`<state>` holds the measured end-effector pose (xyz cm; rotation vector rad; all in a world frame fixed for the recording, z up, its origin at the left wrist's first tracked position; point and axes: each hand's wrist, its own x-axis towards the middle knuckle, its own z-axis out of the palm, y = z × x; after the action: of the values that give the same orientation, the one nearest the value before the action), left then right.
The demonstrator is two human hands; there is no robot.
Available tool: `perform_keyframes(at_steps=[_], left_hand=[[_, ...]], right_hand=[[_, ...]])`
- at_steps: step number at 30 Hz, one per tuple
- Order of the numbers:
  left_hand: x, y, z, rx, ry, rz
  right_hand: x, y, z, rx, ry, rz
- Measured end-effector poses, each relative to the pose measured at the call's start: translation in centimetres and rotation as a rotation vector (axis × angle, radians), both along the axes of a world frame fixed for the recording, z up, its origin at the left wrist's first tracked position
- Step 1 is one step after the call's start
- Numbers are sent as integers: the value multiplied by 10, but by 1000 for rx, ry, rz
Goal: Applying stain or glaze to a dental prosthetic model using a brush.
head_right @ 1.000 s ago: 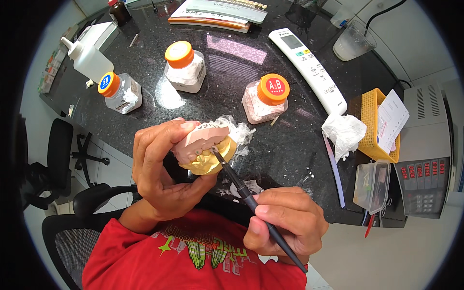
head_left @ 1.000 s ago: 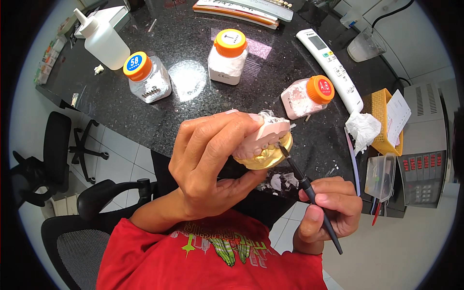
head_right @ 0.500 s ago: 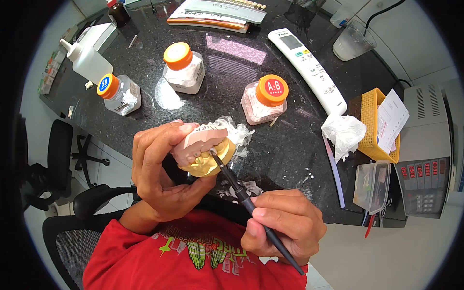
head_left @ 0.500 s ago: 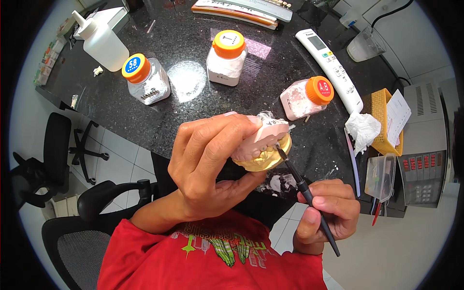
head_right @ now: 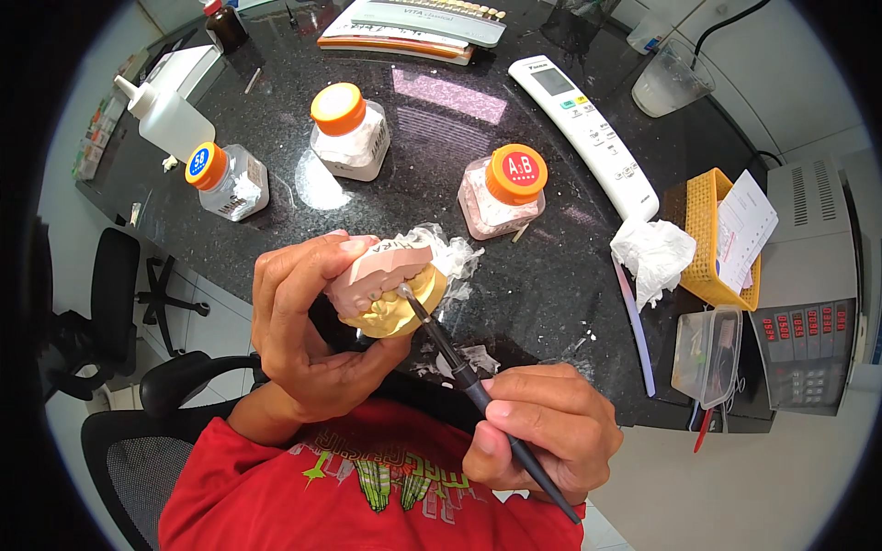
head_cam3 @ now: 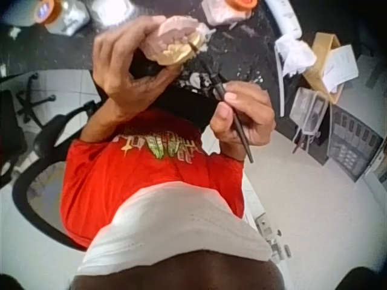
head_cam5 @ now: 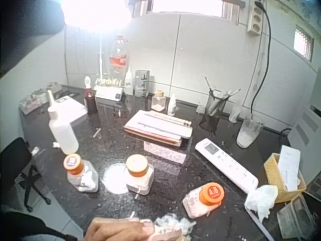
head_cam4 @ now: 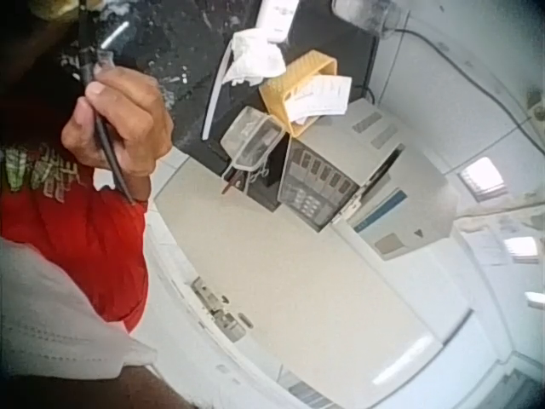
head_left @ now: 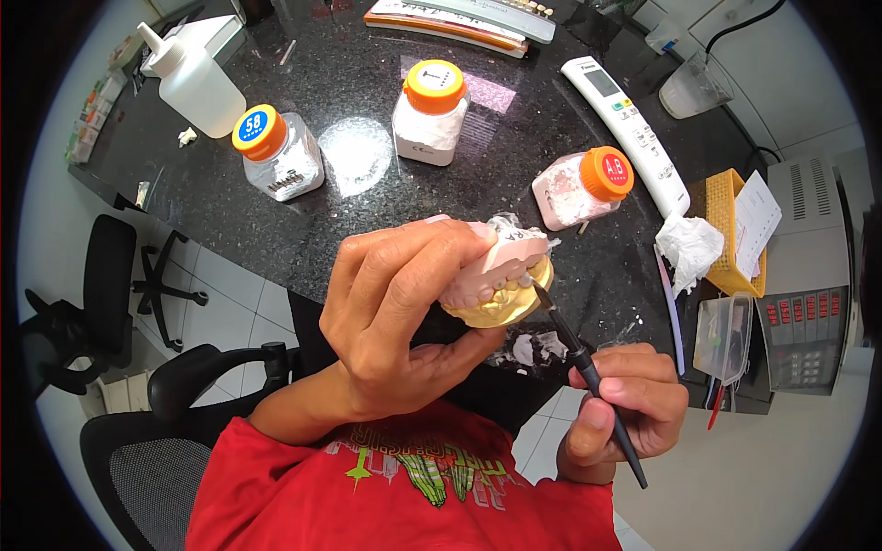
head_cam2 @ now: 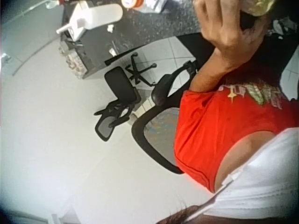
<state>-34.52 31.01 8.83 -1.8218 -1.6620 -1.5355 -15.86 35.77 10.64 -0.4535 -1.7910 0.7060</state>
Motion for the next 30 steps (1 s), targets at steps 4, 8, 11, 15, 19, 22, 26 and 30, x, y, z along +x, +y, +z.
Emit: perform_keyframes(at_steps=[4, 8, 11, 15, 19, 22, 26, 30], left_hand=[[0, -1, 0, -7, 0, -3], [-1, -1, 0, -9, -4, -4], [0, -1, 1, -12, 6, 6], [1, 1, 2, 2, 6, -2], [3, 2, 2, 35, -63, 44], [2, 2, 2, 32, -60, 40], [2, 1, 2, 25, -61, 40], [4, 3, 0, 41, -82, 32]], right_hand=[[-2, -1, -1, 7, -11, -5], [-1, 0, 0, 12, -26, 2], [-1, 0, -1, 13, -15, -4], [-1, -1, 0, -4, 16, -9], [-2, -1, -1, -8, -14, -12], [0, 0, -1, -15, -5, -2], [0, 0, 0, -4, -27, 4], [3, 2, 1, -13, -14, 17]])
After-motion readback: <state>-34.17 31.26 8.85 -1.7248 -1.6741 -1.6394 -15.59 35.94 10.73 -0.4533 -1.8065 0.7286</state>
